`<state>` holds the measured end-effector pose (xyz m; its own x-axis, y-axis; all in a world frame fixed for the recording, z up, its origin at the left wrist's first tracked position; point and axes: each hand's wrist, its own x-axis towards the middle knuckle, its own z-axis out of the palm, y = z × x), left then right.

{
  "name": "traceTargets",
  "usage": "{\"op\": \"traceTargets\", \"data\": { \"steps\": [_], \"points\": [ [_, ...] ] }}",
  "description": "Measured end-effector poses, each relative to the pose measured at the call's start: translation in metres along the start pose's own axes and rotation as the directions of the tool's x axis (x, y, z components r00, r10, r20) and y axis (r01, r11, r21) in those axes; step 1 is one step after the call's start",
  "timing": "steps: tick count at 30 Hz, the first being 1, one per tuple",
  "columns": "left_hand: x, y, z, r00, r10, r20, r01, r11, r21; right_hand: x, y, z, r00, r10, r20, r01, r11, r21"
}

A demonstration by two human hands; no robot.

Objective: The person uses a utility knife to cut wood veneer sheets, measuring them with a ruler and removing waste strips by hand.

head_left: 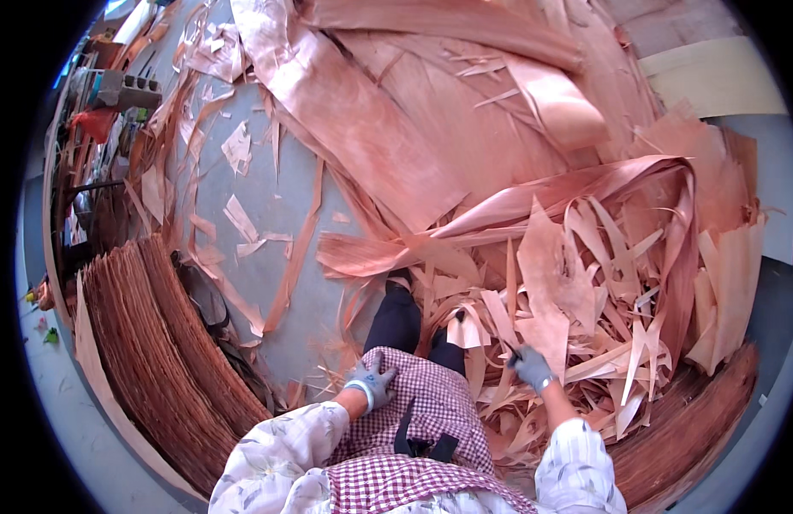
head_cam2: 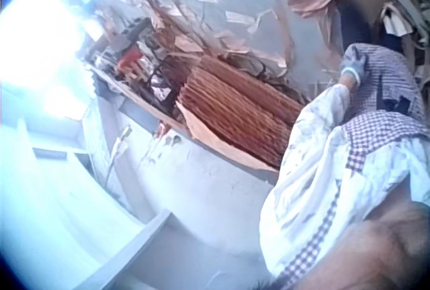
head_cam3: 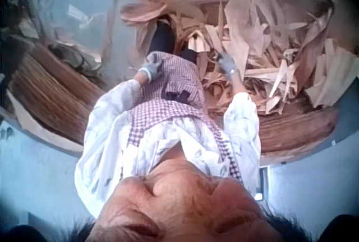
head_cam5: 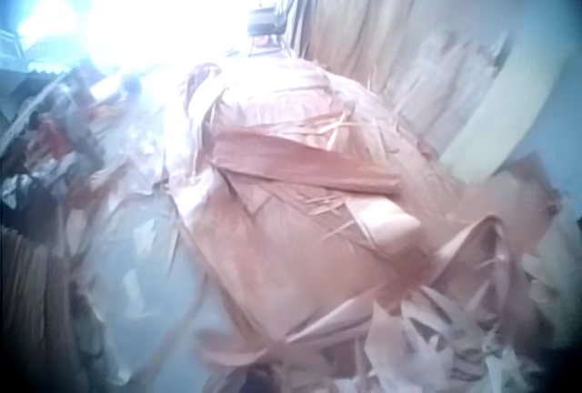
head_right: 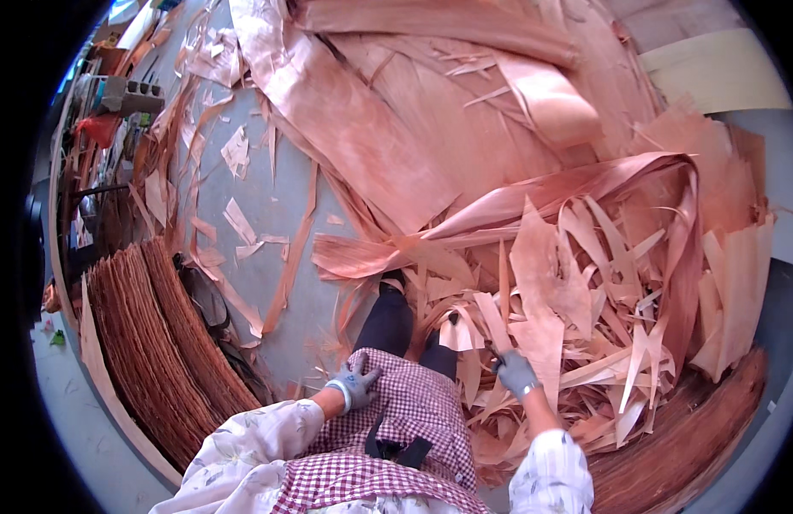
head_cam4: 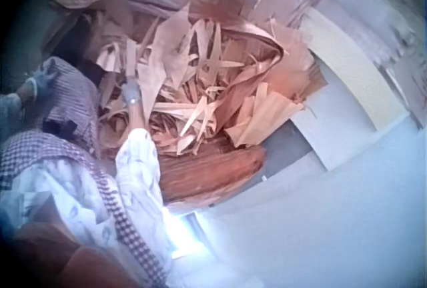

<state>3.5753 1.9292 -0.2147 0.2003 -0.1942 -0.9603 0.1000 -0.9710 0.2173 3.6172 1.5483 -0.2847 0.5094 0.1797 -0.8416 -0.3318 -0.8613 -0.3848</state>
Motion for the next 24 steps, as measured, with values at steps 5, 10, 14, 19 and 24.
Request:
{"op": "traceTargets", "data": {
  "steps": [5,10,14,19,24],
  "points": [
    [0.028,-0.026,-0.001,0.998,0.030,-0.064,-0.030,1.000,-0.001,0.190,-0.083,-0.012,0.901,-0.399,-0.171,0.348,0.899,-0.266],
    [0.046,-0.048,0.013,0.942,0.099,-0.322,-0.112,0.994,-0.021,0.371,-0.139,0.000,0.955,-0.238,-0.176,0.286,0.894,0.344],
    [0.053,-0.067,0.010,0.907,0.072,-0.416,-0.137,0.982,-0.130,0.457,-0.148,0.037,0.994,0.076,0.081,-0.093,0.159,0.983],
    [0.059,-0.076,0.006,0.874,0.021,-0.485,-0.104,0.984,-0.143,0.509,-0.126,0.076,0.956,0.291,0.042,-0.076,0.108,0.991],
    [0.060,-0.080,0.013,0.867,0.064,-0.495,-0.154,0.978,-0.143,0.498,-0.124,0.088,0.932,0.184,-0.312,0.214,0.416,0.884]
  ]
}}
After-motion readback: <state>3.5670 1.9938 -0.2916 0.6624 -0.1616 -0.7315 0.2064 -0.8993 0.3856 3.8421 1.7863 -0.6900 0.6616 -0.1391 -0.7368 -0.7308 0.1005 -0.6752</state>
